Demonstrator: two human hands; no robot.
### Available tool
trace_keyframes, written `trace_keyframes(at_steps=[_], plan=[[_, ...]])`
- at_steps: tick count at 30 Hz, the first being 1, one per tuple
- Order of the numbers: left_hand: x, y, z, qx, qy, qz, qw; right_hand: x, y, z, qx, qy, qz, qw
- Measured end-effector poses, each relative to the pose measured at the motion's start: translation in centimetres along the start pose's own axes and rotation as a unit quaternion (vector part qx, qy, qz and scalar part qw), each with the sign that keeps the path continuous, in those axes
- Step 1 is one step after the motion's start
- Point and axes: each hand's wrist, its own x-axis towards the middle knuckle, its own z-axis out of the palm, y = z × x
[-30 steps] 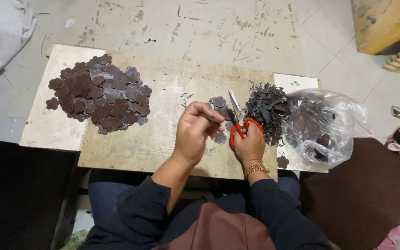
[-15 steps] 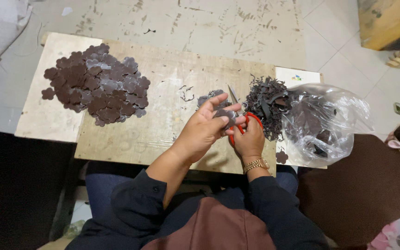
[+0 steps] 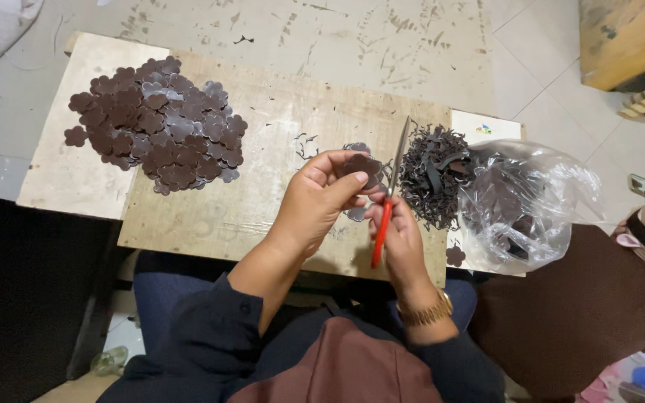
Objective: The person uses red-handled scissors to trim the edges of small brown flower-shaped pieces of material. They pick up each piece, cut along the outline, and place the finished pieces into a growing pile on the table.
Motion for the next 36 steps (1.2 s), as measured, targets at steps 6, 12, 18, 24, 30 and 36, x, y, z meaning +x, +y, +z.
trace_keyframes(at_steps=[6,12,18,24,30,36], plan=[[-1.1,1.5,0.3,0.069,0.023,0.048,0.996,-4.7,-5.0,2.0,0.017,-0.161,0.052,0.985],[-1.6,2.0,0.8,0.115,0.049,0.076,0.989,-5.8,-6.3,3.2,0.044,-0.175,0.092,0.979],[-1.9,2.3,0.9,0.133,0.043,0.083,0.987,-5.7,-5.6,2.9,0.05,-0.168,0.084,0.981],[-2.3,2.3,1.0,0.147,0.004,0.126,0.981,-5.7,-5.0,2.7,0.038,-0.154,0.086,0.984],[-2.3,2.3,1.1,0.157,0.029,0.106,0.981,-5.8,-5.1,3.1,0.027,-0.157,0.065,0.985],[-2.1,2.0,1.1,0.182,0.03,0.137,0.973,-6.1,-4.8,3.3,0.037,-0.151,0.062,0.986]])
